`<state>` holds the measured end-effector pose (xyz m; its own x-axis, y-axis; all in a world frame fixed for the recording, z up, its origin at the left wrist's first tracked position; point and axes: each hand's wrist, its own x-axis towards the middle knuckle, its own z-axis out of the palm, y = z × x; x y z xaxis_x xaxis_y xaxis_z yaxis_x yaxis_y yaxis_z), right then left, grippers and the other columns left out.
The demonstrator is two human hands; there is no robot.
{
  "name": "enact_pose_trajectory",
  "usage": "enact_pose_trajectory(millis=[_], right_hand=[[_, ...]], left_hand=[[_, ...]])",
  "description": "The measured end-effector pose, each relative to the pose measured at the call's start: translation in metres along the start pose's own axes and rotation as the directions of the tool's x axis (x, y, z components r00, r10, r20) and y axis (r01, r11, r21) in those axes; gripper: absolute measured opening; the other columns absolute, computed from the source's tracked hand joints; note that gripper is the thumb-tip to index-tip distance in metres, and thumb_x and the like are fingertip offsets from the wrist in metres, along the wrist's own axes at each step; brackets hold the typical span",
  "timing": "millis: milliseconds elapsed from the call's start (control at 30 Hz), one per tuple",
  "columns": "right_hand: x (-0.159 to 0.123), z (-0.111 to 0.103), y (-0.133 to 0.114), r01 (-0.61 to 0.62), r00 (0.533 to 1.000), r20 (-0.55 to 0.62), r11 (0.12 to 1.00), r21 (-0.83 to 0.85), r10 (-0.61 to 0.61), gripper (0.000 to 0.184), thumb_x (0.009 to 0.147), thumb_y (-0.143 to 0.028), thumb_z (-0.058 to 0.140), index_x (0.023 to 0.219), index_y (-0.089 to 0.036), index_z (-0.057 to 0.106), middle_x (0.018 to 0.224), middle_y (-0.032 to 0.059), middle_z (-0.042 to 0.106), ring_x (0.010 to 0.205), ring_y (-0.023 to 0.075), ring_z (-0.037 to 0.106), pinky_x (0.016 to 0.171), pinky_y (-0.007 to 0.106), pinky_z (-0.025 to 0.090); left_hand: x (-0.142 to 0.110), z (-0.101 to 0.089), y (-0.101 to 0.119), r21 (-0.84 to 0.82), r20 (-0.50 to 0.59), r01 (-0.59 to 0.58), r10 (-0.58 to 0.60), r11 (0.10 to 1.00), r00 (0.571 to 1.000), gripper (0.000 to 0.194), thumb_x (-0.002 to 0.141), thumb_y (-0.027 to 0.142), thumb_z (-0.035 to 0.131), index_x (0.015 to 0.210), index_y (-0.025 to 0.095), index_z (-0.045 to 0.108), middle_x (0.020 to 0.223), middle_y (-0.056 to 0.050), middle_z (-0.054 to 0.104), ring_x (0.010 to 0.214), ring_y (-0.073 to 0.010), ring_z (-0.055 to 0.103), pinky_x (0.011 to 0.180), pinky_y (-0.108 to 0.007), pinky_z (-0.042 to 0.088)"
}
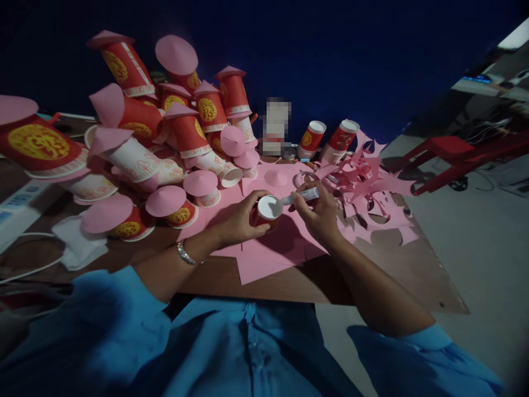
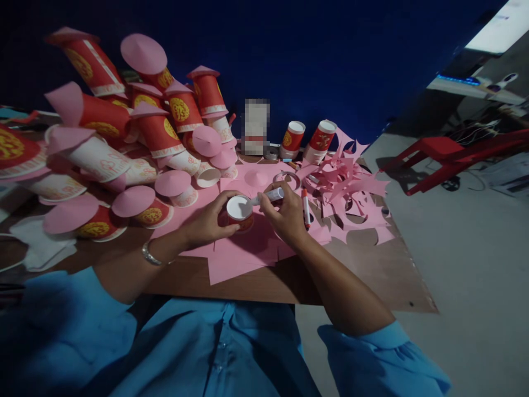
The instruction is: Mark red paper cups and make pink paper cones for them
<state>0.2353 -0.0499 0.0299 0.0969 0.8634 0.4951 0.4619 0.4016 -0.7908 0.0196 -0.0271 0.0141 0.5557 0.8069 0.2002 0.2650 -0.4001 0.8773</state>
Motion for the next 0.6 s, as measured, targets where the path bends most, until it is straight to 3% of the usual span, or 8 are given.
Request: enact_pose_trajectory(millis=[333, 600], right_hand=[[-0.0012, 0.0023, 0.0021, 0.0, 1.0, -0.025, 1.0, 0.011, 0.001, 0.017, 0.092, -0.036, 0.066, 0.089, -0.023, 0.056, 0.074, -0.0016, 0.069, 0.056, 0.0139, 0.07, 0.05, 0.026, 0.052], [-0.0026, 0.0003, 0.0027, -0.008, 0.999, -0.05, 1.0, -0.018, 0.007, 0.019, 0.093, -0.039, 0.066, 0.089, -0.024, 0.056, 0.073, -0.0022, 0.07, 0.057, 0.0158, 0.071, 0.052, 0.028, 0.051]], left_hand=[[-0.0007, -0.002, 0.0036, 0.068, 0.011, 0.028, -0.029, 0.997, 1.0, 0.064, 0.077, 0.022, 0.073, 0.135, 0.025, 0.046, 0.136, -0.008, 0.067, 0.122, -0.0285, 0.067, 0.105, -0.047, 0.056], [-0.0001, -0.0044, 0.0029, 0.108, 0.037, -0.043, 0.039, 0.993, 0.999, 0.063, 0.078, 0.019, 0.072, 0.135, 0.024, 0.048, 0.139, -0.01, 0.063, 0.124, -0.0288, 0.066, 0.109, -0.049, 0.054]])
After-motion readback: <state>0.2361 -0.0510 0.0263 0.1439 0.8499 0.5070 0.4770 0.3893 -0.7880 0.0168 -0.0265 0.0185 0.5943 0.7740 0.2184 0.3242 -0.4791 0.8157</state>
